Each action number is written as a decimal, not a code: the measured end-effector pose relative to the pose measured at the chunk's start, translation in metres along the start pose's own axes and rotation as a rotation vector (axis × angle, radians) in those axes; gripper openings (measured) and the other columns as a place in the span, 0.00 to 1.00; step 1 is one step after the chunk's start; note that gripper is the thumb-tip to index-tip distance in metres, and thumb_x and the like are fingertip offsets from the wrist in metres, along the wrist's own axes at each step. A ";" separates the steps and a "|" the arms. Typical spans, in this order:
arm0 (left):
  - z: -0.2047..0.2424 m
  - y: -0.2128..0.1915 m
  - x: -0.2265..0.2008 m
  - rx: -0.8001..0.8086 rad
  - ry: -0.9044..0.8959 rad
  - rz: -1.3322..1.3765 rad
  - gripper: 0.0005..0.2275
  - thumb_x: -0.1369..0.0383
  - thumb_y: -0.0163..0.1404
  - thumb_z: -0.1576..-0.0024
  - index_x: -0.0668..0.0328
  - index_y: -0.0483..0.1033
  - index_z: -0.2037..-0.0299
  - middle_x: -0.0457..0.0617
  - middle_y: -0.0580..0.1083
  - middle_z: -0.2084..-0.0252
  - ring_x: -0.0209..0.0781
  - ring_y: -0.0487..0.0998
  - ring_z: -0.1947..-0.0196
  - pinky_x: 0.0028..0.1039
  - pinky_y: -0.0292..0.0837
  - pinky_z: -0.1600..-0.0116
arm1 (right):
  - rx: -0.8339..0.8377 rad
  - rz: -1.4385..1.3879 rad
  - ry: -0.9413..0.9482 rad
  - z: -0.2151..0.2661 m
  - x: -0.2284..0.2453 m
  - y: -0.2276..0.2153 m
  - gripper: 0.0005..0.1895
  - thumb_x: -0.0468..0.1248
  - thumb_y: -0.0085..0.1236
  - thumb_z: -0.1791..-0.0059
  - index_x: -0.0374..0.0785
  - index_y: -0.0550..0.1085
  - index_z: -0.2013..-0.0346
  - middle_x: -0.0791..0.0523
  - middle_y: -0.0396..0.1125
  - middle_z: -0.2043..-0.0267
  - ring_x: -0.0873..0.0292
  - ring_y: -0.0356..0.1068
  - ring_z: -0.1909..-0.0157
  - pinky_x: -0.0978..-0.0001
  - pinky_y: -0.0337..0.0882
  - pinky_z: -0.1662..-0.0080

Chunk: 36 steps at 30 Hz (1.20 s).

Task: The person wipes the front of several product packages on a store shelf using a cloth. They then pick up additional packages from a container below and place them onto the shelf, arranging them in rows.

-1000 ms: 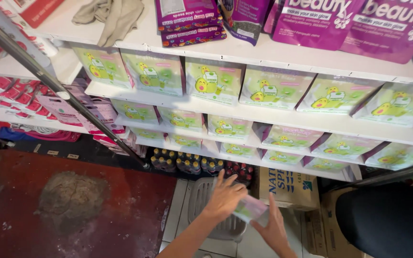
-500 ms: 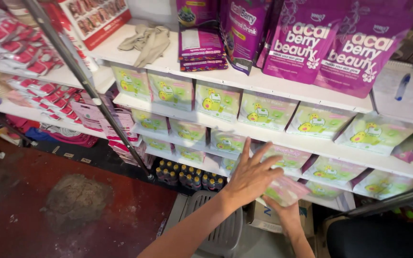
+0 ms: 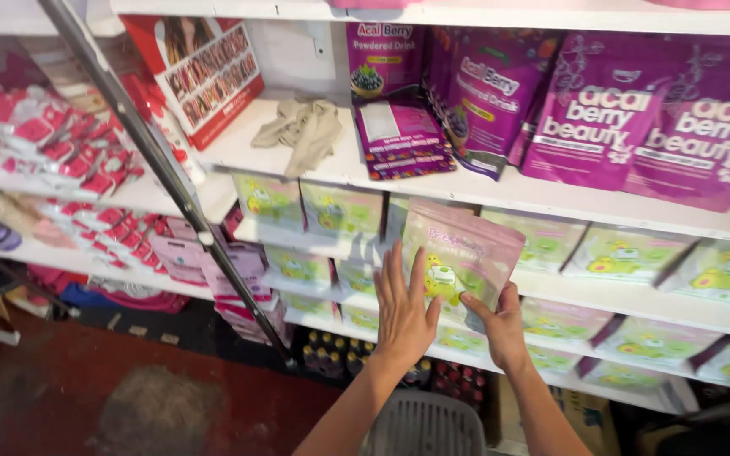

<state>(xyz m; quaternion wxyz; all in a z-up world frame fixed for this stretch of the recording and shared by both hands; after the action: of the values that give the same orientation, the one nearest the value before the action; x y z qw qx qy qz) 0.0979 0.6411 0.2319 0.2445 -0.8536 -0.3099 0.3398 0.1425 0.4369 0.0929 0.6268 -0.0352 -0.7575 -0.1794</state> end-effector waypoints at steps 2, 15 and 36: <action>0.003 0.012 0.048 0.094 -0.034 -0.023 0.38 0.67 0.57 0.43 0.61 0.46 0.25 0.70 0.40 0.24 0.75 0.42 0.25 0.66 0.43 0.28 | -0.040 0.039 0.007 -0.020 -0.018 0.017 0.27 0.30 0.68 0.56 0.37 0.66 0.45 0.55 0.70 0.50 0.61 0.69 0.49 0.67 0.70 0.49; -0.062 0.094 0.159 0.193 -0.067 -0.053 0.51 0.56 0.64 0.52 0.53 0.38 0.24 0.68 0.36 0.23 0.70 0.42 0.24 0.62 0.48 0.28 | -0.213 1.155 -0.444 -0.074 0.003 0.059 0.41 0.49 0.73 0.54 0.32 0.65 0.35 0.39 0.59 0.41 0.37 0.63 0.42 0.50 0.67 0.41; -0.037 0.157 0.181 0.060 -0.111 -0.142 0.49 0.46 0.58 0.45 0.55 0.36 0.23 0.68 0.32 0.22 0.72 0.38 0.22 0.75 0.46 0.32 | -0.082 0.659 -0.223 -0.090 -0.046 0.028 0.31 0.36 0.67 0.50 0.29 0.61 0.39 0.49 0.66 0.44 0.57 0.70 0.46 0.65 0.73 0.47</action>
<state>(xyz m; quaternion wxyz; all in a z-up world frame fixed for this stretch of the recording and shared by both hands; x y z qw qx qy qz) 0.2870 0.6512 0.0794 0.2760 -0.8016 -0.3726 0.3773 0.2443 0.4429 0.0689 0.5625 -0.3222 -0.7614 0.0071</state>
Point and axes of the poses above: each hand's wrist, its own z-axis away from the middle knuckle, its own y-axis out of the palm, x = y × z, the point moved 7 cm from there along -z, towards the middle knuckle
